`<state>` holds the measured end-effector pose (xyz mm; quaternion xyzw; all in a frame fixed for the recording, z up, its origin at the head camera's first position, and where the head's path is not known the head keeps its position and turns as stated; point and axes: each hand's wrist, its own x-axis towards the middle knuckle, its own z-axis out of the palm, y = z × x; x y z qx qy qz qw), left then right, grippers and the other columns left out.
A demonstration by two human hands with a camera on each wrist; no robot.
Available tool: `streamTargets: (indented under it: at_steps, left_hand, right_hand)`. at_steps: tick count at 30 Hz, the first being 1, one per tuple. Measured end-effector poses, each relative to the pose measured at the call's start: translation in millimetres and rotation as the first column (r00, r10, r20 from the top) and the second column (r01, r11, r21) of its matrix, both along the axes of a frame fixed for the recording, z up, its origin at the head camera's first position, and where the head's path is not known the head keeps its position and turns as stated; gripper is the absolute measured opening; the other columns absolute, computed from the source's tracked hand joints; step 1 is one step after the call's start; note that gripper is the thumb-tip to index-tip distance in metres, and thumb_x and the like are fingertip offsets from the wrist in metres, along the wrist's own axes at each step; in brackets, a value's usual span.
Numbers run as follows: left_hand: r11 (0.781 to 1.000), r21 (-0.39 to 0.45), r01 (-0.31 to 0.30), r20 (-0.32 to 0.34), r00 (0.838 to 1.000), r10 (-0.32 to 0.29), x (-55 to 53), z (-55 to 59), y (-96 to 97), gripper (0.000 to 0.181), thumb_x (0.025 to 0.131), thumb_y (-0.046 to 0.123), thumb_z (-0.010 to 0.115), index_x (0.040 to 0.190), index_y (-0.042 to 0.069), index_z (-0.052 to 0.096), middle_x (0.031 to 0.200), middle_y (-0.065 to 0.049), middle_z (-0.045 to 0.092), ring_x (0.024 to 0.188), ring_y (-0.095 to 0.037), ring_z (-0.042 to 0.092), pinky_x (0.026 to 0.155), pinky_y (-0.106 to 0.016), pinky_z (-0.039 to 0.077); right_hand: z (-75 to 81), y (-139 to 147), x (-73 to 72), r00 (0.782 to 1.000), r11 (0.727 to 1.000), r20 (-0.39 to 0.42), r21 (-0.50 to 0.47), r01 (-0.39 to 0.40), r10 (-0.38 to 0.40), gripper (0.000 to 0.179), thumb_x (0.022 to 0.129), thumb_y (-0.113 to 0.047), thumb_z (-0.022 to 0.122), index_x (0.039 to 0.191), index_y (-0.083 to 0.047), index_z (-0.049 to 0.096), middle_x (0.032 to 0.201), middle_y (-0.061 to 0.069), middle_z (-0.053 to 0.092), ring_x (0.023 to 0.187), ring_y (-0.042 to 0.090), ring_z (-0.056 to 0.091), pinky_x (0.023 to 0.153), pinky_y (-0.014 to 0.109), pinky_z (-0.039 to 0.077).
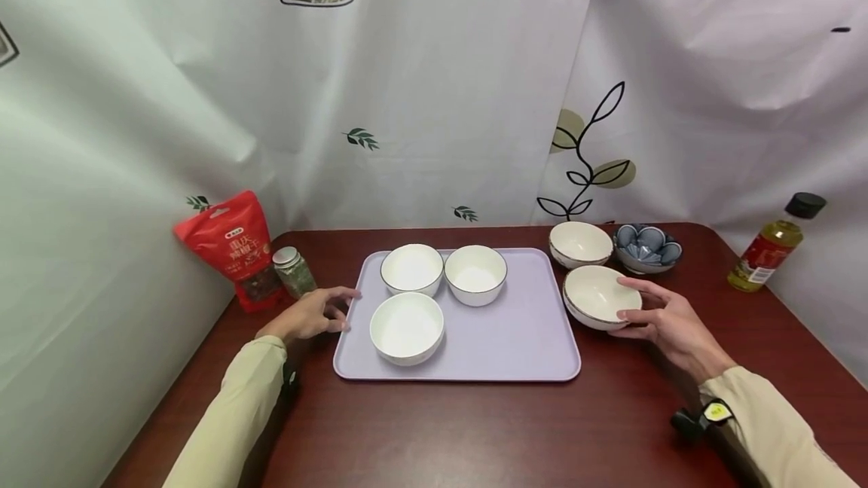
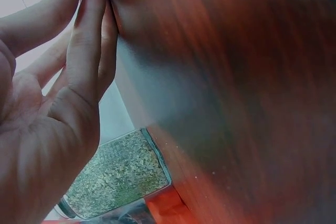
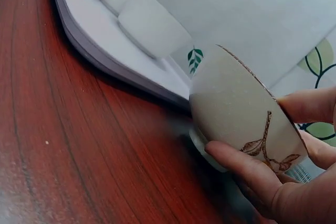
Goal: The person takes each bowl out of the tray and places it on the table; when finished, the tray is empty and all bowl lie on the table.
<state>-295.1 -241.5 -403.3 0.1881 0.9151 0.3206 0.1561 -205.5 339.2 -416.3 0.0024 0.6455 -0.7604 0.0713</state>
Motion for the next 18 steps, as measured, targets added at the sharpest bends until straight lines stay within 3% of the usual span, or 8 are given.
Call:
streamTargets:
  at_steps: [7,12,18]
  left_hand:
    - [1.0,-0.001,-0.024,0.023,0.999,0.024,-1.5,0.0,0.0,0.058,0.083,0.0,0.077,0.137,0.005,0.057,0.122,-0.021,0.058,0.088,-0.015,0.067,0.077,-0.023,0.049]
    - [1.0,-0.002,0.003,0.002,1.0,-0.003,-1.1,0.2,-0.8,0.058,0.083,0.0,0.077,0.136,0.003,0.056,0.121,-0.023,0.058,0.087,-0.015,0.068,0.076,-0.023,0.049]
    - [1.0,-0.009,-0.01,0.011,1.0,0.01,-1.9,-0.5,-0.5,0.057,0.083,0.0,0.077,0.137,0.004,0.056,0.122,-0.022,0.058,0.087,-0.015,0.067,0.077,-0.024,0.049]
  right_hand:
    - [-2.5,0.1,-1.3,1.0,1.0,0.008,-0.008,0.007,-0.007,0.055,0.092,0.008,0.062,0.138,-0.02,0.055,0.125,-0.005,0.045,0.097,0.008,0.068,0.078,0.042,0.061]
    - [-3.9,-0.4,-2.3,1.0,0.999,0.0,-0.034,-0.003,0.003,0.053,0.093,0.008,0.061,0.138,-0.02,0.056,0.12,-0.007,0.052,0.098,0.008,0.068,0.078,0.041,0.061]
    - [-4.7,-1.3,-3.5,1.0,0.998,-0.019,-0.057,-0.021,0.02,0.052,0.094,0.006,0.06,0.139,-0.019,0.055,0.121,-0.008,0.052,0.1,0.007,0.068,0.079,0.041,0.061]
